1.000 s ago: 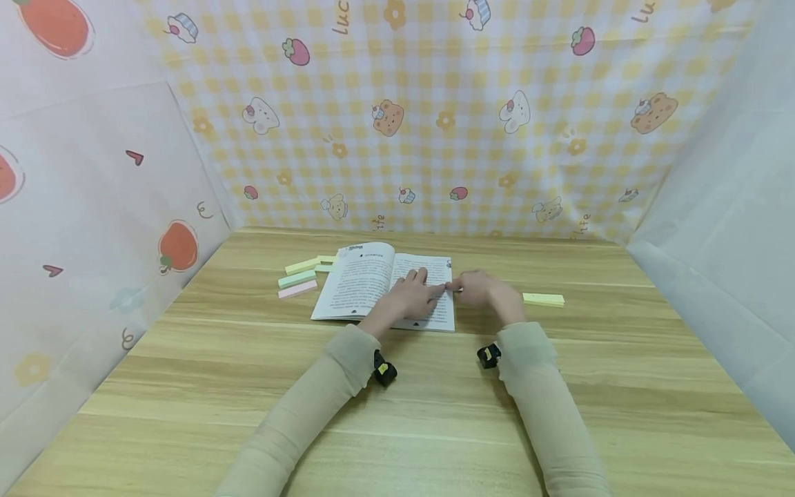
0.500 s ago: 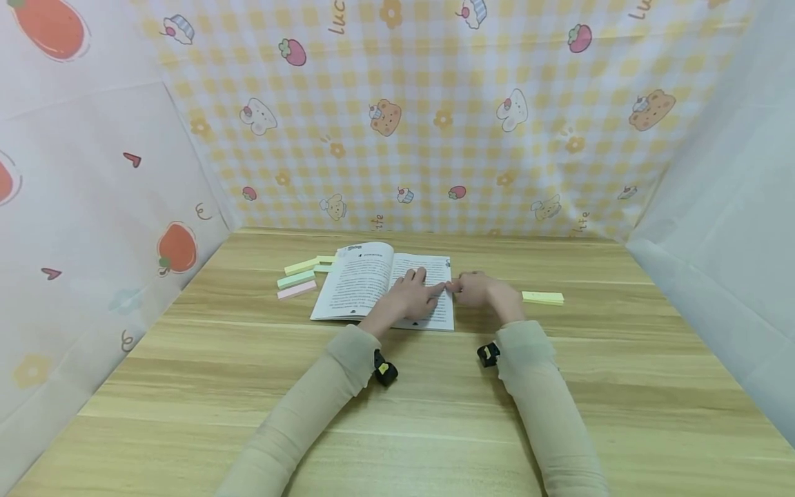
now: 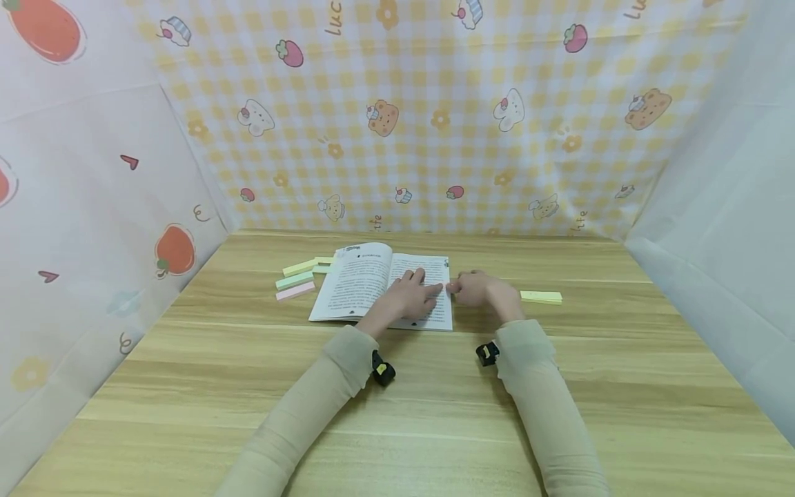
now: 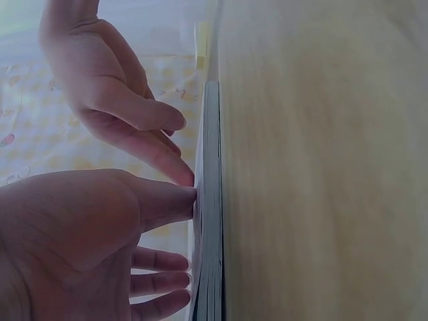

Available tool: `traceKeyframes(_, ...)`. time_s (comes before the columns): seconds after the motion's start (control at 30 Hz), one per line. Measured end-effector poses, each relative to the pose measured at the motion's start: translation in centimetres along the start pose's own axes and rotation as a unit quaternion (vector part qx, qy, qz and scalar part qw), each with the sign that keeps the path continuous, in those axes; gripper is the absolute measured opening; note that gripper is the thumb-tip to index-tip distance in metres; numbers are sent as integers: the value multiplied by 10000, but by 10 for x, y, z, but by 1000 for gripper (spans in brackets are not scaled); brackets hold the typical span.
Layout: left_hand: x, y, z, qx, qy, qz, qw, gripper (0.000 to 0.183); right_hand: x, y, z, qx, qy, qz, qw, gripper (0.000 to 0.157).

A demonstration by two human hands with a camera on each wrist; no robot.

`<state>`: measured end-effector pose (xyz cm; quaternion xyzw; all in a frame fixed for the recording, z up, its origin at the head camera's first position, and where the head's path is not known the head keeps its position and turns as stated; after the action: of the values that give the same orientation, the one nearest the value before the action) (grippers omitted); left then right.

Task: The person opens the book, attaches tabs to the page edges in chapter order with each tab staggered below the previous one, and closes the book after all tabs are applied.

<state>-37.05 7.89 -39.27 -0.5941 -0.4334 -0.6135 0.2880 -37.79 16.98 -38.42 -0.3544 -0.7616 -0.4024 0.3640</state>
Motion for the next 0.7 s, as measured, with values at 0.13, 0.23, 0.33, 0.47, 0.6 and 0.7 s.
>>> traceKeyframes(0.13,0,1,0,-5,-76,6,10000,48,0,1,-2,15,64,-7,10000,43)
traceKeyframes(0.23,0,1,0,-25,-153,19,9999,48,1,1,-1,-28,12,9,10000,44)
traceKeyframes(0.33,-2,-1,1,-87,-208,58,9997,48,1,2,0,-35,-41,46,10000,45)
traceKeyframes(0.47,-2,-3,2,-182,-277,143,9993,48,2,2,0,-3,-59,74,10000,45)
traceKeyframes(0.6,-2,-5,1,-234,-304,203,9991,47,3,3,-2,56,-43,131,9999,44)
traceKeyframes(0.7,-1,-5,1,-293,-186,204,9992,47,5,4,-5,144,29,208,9997,43)
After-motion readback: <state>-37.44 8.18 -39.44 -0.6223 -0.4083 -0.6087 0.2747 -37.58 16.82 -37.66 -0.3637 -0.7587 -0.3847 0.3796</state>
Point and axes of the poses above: each hand's wrist, its own y-axis away from the middle knuckle, its own x-axis out of the back of the hand, z = x × y, the point moved 10 cm from there along -y, towards the middle knuckle, and after that the axes turned 10 degrees about -y, right-handed, at the moved point
